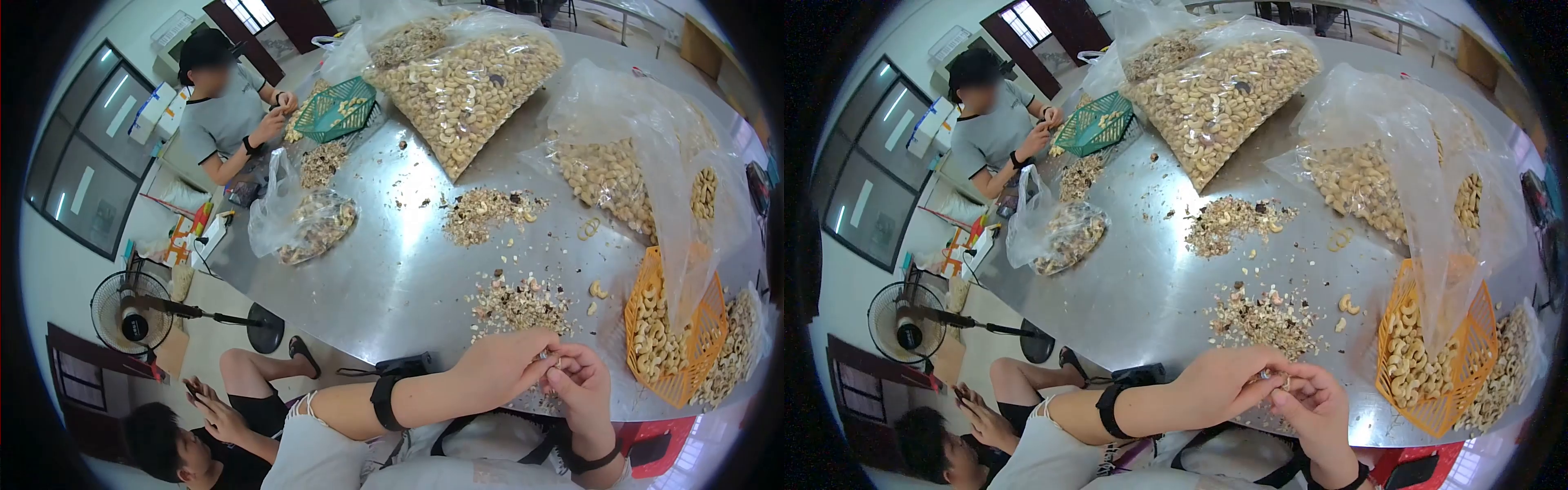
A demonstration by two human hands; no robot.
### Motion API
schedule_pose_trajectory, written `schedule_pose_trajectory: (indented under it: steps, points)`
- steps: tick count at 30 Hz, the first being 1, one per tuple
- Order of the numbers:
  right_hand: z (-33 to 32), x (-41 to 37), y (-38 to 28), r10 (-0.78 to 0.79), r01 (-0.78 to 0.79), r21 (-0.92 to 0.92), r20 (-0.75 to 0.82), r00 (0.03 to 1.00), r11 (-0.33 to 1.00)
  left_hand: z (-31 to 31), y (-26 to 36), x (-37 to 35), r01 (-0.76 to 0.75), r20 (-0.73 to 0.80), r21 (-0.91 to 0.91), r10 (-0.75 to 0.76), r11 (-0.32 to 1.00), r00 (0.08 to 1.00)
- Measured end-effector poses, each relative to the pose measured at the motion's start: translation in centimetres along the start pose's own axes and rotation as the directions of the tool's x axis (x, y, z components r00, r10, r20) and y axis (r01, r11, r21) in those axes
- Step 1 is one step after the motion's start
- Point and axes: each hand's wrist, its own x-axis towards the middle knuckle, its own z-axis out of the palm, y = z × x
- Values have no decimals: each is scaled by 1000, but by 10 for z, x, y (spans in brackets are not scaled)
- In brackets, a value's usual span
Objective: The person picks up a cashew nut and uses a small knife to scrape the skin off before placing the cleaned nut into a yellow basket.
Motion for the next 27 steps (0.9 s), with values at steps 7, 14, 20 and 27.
schedule_pose_trajectory:
  steps: [7,14,20,27]
  points:
    - [7,-1,4,-49,49,19,-19,999,999,8,-6,-1,-73,-114,83,83,994,990]
    - [9,-2,1,62,-61,30,-24,998,998,6,-10,-4,-125,-103,196,147,973,984]
    - [0,2,3,78,-78,-68,-10,997,995,12,-14,-2,-9,-55,8,10,1000,998]
    - [2,1,6,32,-32,20,2,999,999,24,-20,-2,-87,-212,-47,75,995,974]
